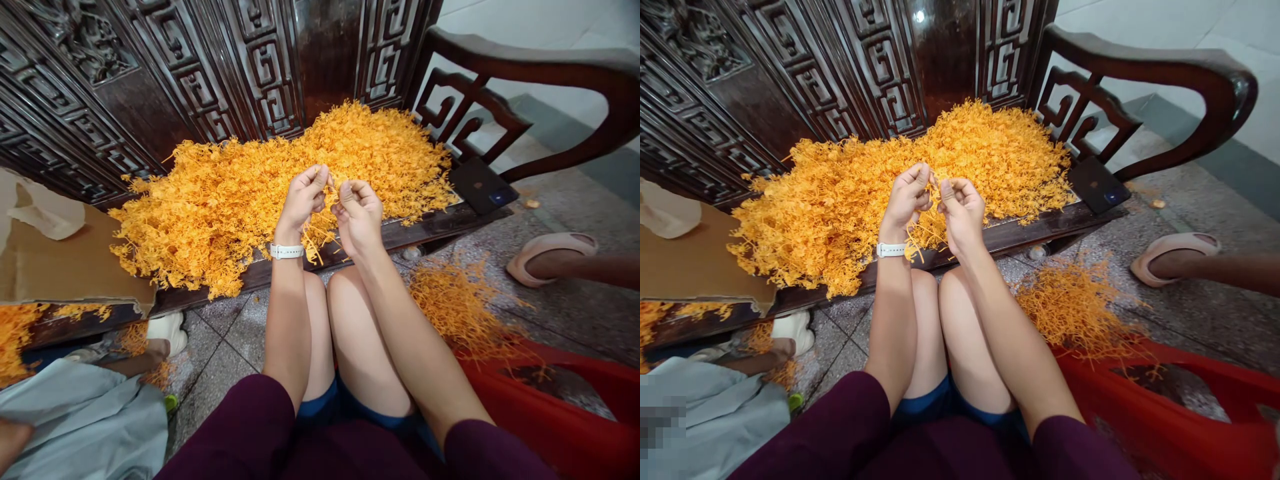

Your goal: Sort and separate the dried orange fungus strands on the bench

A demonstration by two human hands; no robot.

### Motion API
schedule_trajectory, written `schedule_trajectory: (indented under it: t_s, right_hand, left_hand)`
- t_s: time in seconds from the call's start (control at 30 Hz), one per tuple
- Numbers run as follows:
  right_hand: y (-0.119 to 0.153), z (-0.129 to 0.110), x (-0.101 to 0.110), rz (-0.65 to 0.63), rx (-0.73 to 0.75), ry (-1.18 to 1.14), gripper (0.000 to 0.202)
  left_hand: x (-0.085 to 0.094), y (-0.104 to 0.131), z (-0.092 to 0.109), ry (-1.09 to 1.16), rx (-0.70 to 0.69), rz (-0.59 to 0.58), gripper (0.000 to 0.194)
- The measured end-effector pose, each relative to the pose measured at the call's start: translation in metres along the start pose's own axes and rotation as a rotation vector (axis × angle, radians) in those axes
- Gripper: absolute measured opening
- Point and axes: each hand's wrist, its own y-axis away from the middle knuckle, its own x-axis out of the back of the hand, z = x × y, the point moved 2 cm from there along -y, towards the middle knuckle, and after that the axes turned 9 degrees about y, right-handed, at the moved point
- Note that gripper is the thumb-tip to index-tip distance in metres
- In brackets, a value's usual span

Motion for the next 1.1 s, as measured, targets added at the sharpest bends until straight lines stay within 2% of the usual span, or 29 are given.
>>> schedule_trajectory:
  t_s: [0.13,0.3,0.5,0.67,0.8,0.87,0.93,0.97,1.03,1.1]
  right_hand:
    - [0.0,0.001,0.001,0.017,-0.018,-0.022,0.047]
    - [0.003,-0.002,-0.001,-0.055,-0.103,-0.091,0.038]
    - [-0.003,0.001,0.0,-0.086,-0.15,-0.146,0.029]
    - [-0.008,0.002,0.006,-0.116,-0.051,-0.093,0.028]
    - [0.008,-0.018,0.009,-0.211,0.065,-0.09,0.043]
    - [0.018,-0.028,0.01,-0.324,0.072,-0.06,0.052]
    - [0.022,-0.033,0.009,-0.465,0.042,-0.04,0.059]
    - [0.02,-0.033,0.009,-0.487,0.02,-0.039,0.059]
    - [0.009,-0.028,0.011,-0.399,-0.04,-0.065,0.053]
    - [-0.006,-0.017,0.015,-0.224,-0.142,-0.119,0.042]
  left_hand:
    - [-0.004,0.002,0.002,0.046,0.071,0.023,0.035]
    - [-0.003,0.005,0.002,0.182,0.204,-0.008,0.031]
    - [-0.004,0.007,0.0,0.268,0.192,-0.012,0.031]
    - [-0.009,0.006,0.0,0.258,0.172,-0.046,0.037]
    - [0.013,0.003,0.01,0.348,-0.015,0.052,0.042]
    - [0.03,0.001,0.015,0.349,-0.098,0.114,0.041]
    - [0.044,0.0,0.019,0.342,-0.113,0.157,0.039]
    - [0.049,0.0,0.02,0.345,-0.108,0.174,0.038]
    - [0.055,0.001,0.023,0.356,-0.1,0.208,0.037]
    - [0.057,0.003,0.025,0.358,-0.093,0.242,0.037]
